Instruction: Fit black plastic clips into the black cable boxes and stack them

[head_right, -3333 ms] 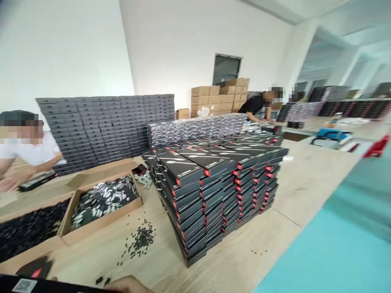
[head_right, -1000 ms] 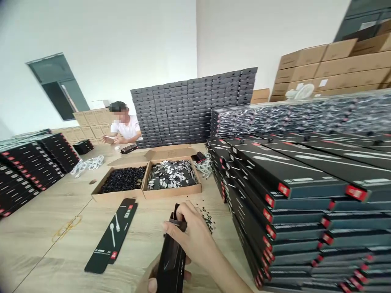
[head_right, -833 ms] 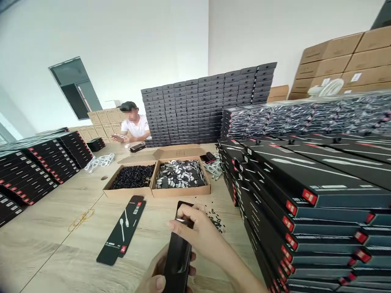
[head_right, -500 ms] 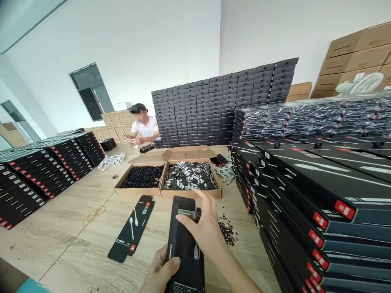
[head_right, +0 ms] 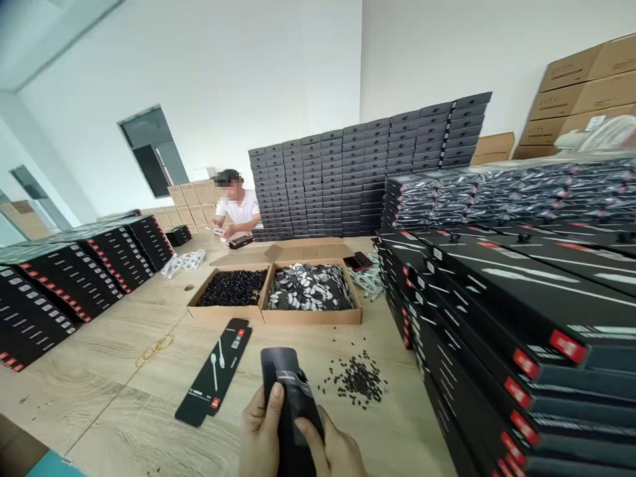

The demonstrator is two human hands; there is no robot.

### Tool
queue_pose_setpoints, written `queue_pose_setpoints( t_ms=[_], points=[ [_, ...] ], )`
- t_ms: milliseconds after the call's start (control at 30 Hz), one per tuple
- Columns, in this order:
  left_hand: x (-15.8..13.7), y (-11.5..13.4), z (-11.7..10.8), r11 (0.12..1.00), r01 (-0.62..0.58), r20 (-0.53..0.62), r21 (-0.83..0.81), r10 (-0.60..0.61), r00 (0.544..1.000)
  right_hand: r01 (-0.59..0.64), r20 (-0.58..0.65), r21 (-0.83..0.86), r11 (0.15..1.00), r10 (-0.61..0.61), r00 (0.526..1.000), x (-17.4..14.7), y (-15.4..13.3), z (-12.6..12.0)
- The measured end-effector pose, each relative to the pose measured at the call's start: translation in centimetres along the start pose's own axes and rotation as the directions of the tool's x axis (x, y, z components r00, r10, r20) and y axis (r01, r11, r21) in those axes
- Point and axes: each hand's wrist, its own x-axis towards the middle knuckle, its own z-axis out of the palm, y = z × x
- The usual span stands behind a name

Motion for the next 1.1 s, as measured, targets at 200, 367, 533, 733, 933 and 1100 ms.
queue_pose_setpoints(
  t_ms=[200,367,533,733,933,1100],
  points=[
    [-1.6,-0.4,0.0,0.997,0.049,-0.011,0.062,-0.049,0.999,0.021,-0.077,0.083,0.996,-0.015,0.997,-0.3,0.9,-0.3],
    [-2.7,-0.8,-0.2,0.999,0.004,0.106,0.049,-0.009,0.994,0.075,-0.156,0.247,0.966,-0.037,0.987,0.3,0.1,-1.4],
    [-2.5,-0.4,-0.9,0.995,0.014,0.223,0.102,-0.037,0.974,0.088,-0.191,0.333,0.939,-0.025,0.981,0.2,0.4,-1.0],
    [-2.9,-0.1,-1.4,0.966,0.055,0.182,0.251,-0.103,0.978,0.042,-0.18,0.238,0.97,0.002,0.984,0.2,0.6,-1.3],
    [-3.4,0.4,-0.7,0.95,-0.016,0.215,0.312,-0.054,0.975,-0.105,-0.05,0.652,0.751,0.181,0.982,1.4,-1.0,-2.9],
    [-3.1,0.8,-0.2,0.989,0.036,0.179,0.141,-0.062,0.982,-0.157,0.111,0.671,0.724,0.111,0.988,2.5,-2.3,-3.9]
  ],
)
